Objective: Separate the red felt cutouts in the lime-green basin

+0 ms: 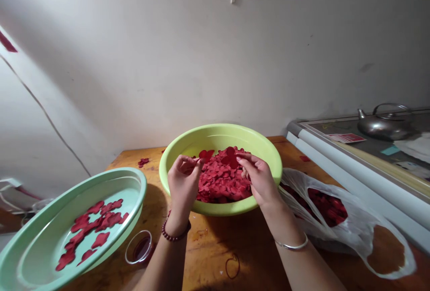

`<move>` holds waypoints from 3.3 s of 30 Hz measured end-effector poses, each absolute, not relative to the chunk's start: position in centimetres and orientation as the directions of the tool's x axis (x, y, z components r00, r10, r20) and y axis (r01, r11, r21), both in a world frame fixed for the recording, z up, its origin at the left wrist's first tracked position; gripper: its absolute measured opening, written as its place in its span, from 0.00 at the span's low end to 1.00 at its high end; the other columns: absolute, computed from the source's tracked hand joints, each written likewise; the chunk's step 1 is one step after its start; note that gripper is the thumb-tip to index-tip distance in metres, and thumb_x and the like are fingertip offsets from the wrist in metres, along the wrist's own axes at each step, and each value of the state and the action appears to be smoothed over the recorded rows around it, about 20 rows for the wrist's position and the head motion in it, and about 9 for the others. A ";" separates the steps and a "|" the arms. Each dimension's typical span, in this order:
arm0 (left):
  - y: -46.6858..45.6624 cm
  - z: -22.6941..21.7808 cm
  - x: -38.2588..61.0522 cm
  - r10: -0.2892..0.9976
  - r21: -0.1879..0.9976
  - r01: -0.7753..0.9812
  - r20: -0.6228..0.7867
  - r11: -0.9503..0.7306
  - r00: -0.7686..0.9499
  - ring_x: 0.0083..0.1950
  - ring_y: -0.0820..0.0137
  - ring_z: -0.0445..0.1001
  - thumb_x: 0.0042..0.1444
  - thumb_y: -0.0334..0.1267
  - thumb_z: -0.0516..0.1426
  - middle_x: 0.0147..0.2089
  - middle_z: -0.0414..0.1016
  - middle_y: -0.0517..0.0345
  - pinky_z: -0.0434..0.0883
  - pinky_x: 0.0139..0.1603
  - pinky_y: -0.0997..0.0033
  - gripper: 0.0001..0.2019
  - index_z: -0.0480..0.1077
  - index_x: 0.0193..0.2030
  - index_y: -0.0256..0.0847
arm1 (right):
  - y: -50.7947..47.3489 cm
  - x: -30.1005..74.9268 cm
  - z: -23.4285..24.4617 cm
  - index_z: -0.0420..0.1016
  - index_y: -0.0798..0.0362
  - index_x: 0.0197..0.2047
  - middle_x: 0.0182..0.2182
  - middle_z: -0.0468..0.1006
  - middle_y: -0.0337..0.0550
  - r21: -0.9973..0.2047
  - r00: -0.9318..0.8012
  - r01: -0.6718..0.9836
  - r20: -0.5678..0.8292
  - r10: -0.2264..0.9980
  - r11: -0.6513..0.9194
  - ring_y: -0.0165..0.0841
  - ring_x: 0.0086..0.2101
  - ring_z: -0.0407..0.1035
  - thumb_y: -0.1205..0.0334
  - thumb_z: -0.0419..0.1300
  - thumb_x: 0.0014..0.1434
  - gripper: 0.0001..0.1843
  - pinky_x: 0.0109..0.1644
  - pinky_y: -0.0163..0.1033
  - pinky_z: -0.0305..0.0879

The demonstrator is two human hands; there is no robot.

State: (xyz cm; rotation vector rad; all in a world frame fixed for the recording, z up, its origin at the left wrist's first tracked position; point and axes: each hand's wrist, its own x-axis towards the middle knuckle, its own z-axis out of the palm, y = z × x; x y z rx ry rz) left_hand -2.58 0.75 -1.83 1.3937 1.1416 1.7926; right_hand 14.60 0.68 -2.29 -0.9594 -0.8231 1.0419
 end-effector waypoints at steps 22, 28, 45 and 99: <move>0.3 -2.1 -1.6 0.810 0.767 0.395 0.579 -0.505 -0.089 0.38 0.63 0.82 0.56 0.34 0.58 0.31 0.82 0.58 0.75 0.38 0.65 0.03 0.71 0.38 0.44 | 0.3 14.8 -2.0 0.76 0.53 0.30 0.27 0.79 0.42 -0.915 0.142 -0.357 0.144 0.979 0.186 0.20 0.14 0.48 0.40 0.65 0.47 0.22 0.17 0.32 0.48; 0.3 -1.9 -1.6 0.859 0.829 0.298 0.509 -0.473 -0.051 0.38 0.64 0.82 0.55 0.32 0.58 0.33 0.82 0.56 0.75 0.36 0.68 0.09 0.70 0.43 0.43 | 0.3 14.9 -2.1 0.75 0.54 0.29 0.26 0.79 0.43 -0.908 0.077 -0.389 0.135 0.988 0.155 0.19 0.14 0.48 0.41 0.63 0.49 0.22 0.17 0.31 0.48; -0.3 -1.6 -1.6 0.701 0.676 0.520 0.687 -0.522 -0.190 0.38 0.68 0.74 0.50 0.35 0.65 0.39 0.72 0.55 0.74 0.39 0.66 0.12 0.69 0.40 0.42 | -0.2 14.6 -2.2 0.76 0.50 0.44 0.24 0.72 0.36 -0.943 -0.071 -0.318 0.121 0.990 0.093 0.20 0.15 0.48 0.36 0.59 0.53 0.26 0.18 0.32 0.50; -0.8 -1.3 -2.3 0.868 0.851 0.256 0.491 -0.458 -0.078 0.37 0.65 0.82 0.60 0.39 0.56 0.39 0.83 0.50 0.78 0.38 0.68 0.18 0.68 0.57 0.42 | 0.1 14.7 -1.9 0.80 0.52 0.31 0.27 0.79 0.39 -0.946 -0.004 -0.318 0.074 0.997 0.069 0.28 0.28 0.70 0.54 0.78 0.28 0.24 0.30 0.31 0.69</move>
